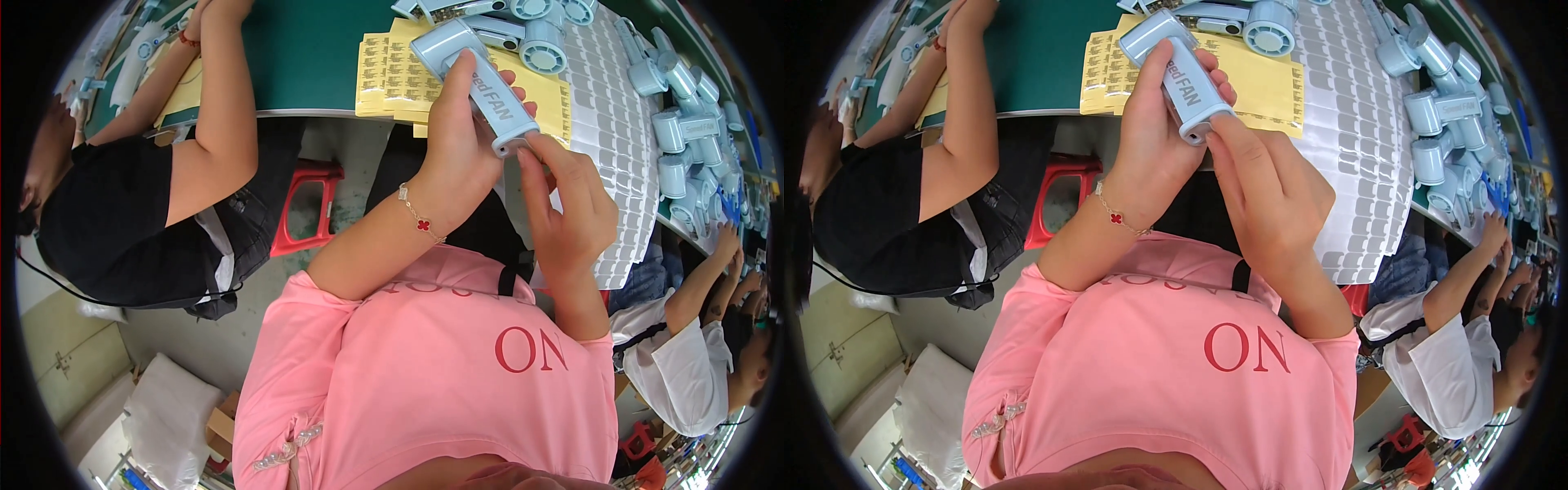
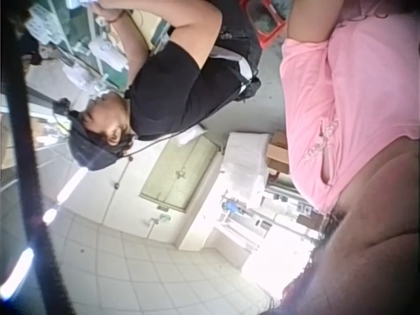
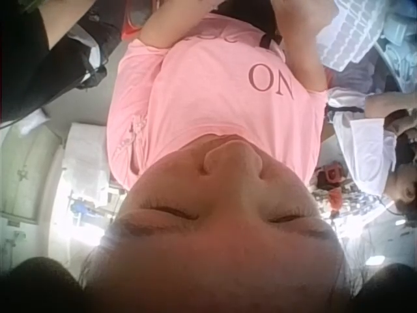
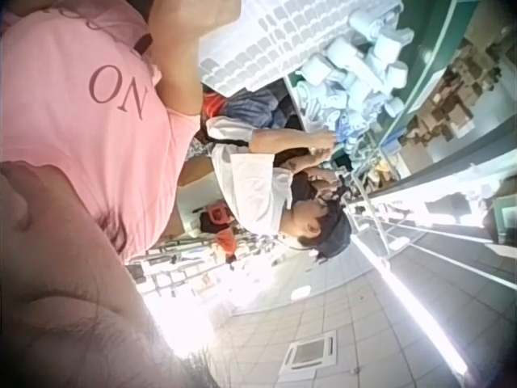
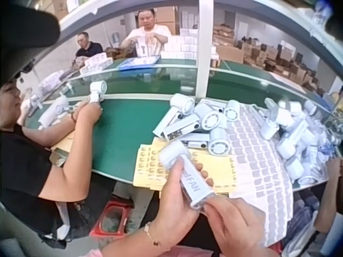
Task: The person assembles portable handheld fans by hand, applying stickers from label sheets and joining plastic components.
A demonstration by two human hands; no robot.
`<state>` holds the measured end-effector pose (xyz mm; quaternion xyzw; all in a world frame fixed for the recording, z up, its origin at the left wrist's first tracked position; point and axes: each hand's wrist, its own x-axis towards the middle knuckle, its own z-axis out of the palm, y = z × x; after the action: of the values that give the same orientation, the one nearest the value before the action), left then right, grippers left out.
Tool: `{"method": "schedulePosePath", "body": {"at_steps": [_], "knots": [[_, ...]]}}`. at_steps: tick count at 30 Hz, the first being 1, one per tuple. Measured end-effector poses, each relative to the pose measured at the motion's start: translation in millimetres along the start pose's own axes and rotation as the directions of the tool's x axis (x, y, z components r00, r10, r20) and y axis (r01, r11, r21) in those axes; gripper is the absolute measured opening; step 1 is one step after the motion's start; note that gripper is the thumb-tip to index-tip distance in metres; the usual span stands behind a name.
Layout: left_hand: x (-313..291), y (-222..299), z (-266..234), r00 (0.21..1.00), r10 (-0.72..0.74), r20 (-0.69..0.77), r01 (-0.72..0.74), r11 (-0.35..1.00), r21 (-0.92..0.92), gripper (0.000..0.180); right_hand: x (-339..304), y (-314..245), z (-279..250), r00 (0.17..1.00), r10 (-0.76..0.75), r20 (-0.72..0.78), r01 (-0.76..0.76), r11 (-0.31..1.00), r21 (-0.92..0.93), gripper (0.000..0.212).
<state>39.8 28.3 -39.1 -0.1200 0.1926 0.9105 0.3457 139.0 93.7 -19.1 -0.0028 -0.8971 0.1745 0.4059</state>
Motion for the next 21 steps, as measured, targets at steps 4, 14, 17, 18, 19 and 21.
{"method": "schedulePosePath", "body": {"at_steps": [4,14,17,18,19,21], "knots": [[0,0,-4,1.000,0.003,0.017,-0.004,0.999,0.034,0.031,11,-4,-7,0.977,0.204,0.056,-0.207,0.977,0.047,0.055],[-2,4,-6,0.985,-0.144,0.096,0.143,0.990,0.017,0.037,23,17,-11,0.741,0.440,0.507,-0.671,0.492,0.554,0.060],[-2,5,-5,0.980,-0.179,0.092,0.180,0.984,0.002,0.036,18,14,-8,0.692,0.462,0.554,-0.713,0.316,0.626,0.053],[-3,6,-3,0.989,-0.134,0.059,0.133,0.991,0.008,0.033,14,12,-6,0.784,0.474,0.400,-0.615,0.512,0.599,0.046],[-3,7,-2,0.996,-0.087,0.027,0.087,0.996,0.014,0.031,12,10,-4,0.863,0.444,0.240,-0.500,0.688,0.526,0.039],[-1,10,-2,0.999,-0.040,0.006,0.040,0.999,-0.003,0.030,8,9,0,0.915,0.375,0.152,-0.398,0.768,0.502,0.033]]}}
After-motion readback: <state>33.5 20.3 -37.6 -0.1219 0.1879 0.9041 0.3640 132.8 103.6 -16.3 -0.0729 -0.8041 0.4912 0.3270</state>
